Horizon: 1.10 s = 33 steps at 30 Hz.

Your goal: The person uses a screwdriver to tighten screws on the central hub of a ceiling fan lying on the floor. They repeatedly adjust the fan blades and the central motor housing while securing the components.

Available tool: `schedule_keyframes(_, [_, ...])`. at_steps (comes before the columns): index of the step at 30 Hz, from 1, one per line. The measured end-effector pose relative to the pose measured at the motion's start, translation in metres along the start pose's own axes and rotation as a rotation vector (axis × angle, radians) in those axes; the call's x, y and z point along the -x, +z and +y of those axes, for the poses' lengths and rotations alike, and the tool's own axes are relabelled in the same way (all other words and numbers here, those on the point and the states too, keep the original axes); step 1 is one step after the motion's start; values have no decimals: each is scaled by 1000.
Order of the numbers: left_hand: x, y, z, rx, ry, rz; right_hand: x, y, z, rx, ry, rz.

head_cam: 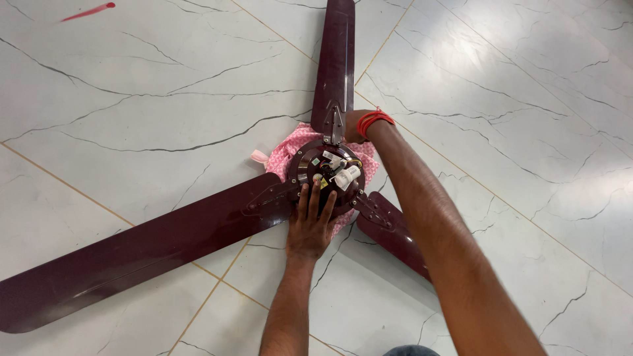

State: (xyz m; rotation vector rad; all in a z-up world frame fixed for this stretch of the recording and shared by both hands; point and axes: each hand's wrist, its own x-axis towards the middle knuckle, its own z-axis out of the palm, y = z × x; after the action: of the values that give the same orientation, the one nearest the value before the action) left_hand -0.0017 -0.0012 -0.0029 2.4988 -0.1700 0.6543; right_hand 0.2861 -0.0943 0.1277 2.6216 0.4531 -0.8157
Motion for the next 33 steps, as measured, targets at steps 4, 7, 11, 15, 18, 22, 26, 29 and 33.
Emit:
schedule_keyframes(4, [0,0,-1,12,-13,-26,25,4,-11,362,-195,255])
schedule_keyframes(7, [-1,-1,0,4,-6,17,44,3,-27,573,-284,346])
schedule_keyframes(11, [-1,-1,1,-25,5,42,54,-3,-26,787,-413,251])
schedule_keyframes(15, [-1,-2,1,1,-14,-25,46,8,-10,747,-450,320])
schedule_keyframes(18, [-2,-2,1,-25,5,14,34,21,4,477,-354,407])
schedule_keyframes(22, [-2,-4,1,-40,-12,-31,14,27,11,75,-170,262])
schedule_keyframes(26, [-4,-4,1,-35,-2,1,7,21,27,-654,206,-201])
schedule_keyframes(29, [-4,-3,-1,-40,2,-10,9,31,45,-1087,296,-379])
schedule_keyframes(33, [-3,-2,1,-48,-5,-12,25,41,47,-1194,287,-340])
